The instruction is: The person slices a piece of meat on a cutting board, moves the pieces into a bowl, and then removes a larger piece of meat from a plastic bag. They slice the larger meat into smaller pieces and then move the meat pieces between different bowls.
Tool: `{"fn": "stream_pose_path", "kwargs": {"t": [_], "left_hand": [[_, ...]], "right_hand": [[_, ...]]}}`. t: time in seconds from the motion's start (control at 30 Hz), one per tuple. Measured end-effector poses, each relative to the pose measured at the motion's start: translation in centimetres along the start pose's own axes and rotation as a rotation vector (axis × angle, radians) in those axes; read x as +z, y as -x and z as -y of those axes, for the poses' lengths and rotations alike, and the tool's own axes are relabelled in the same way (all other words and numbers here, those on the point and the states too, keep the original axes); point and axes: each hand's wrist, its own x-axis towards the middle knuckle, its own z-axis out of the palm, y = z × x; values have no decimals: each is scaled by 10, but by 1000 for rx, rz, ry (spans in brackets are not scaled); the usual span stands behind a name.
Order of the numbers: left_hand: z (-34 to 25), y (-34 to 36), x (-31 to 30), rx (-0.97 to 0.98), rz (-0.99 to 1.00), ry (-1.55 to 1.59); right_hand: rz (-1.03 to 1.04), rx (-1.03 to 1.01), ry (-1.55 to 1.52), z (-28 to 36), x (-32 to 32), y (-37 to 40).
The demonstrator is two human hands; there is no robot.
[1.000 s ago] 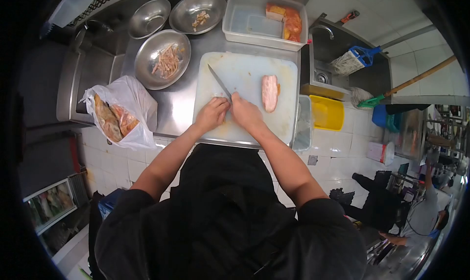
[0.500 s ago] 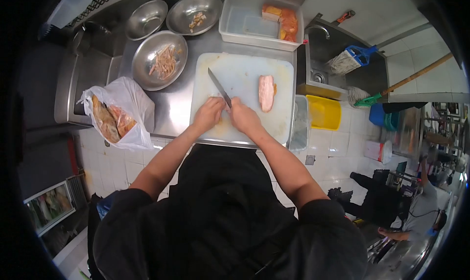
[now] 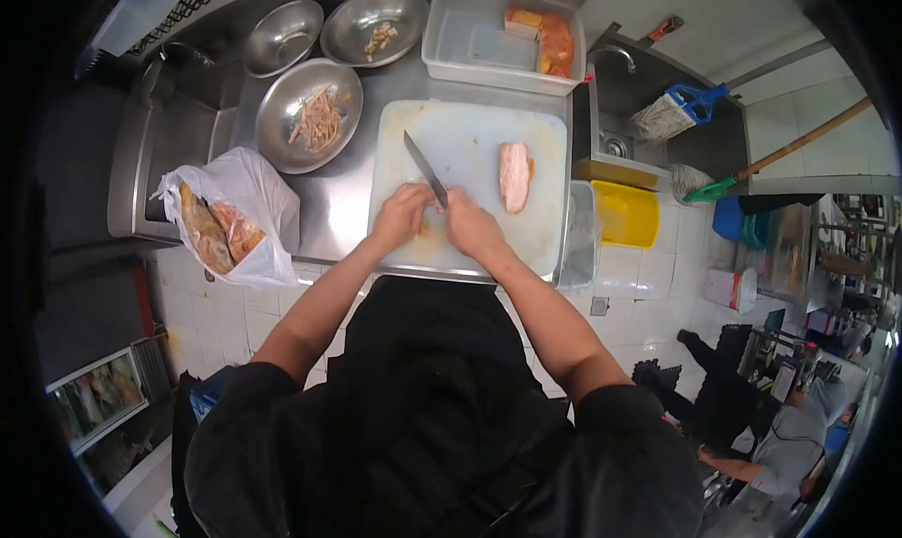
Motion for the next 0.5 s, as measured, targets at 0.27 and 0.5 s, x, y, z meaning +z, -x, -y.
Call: {"fn": "stream_pose_path", "kwargs": {"t": [0.27, 0.5], "left_hand": [[3, -5, -1, 67, -52, -37], [-4, -8, -4, -115, -123, 139]], "right_hand": [[-282, -163, 9, -16, 52, 0], [-145, -64, -12, -20, 17, -2]]}}
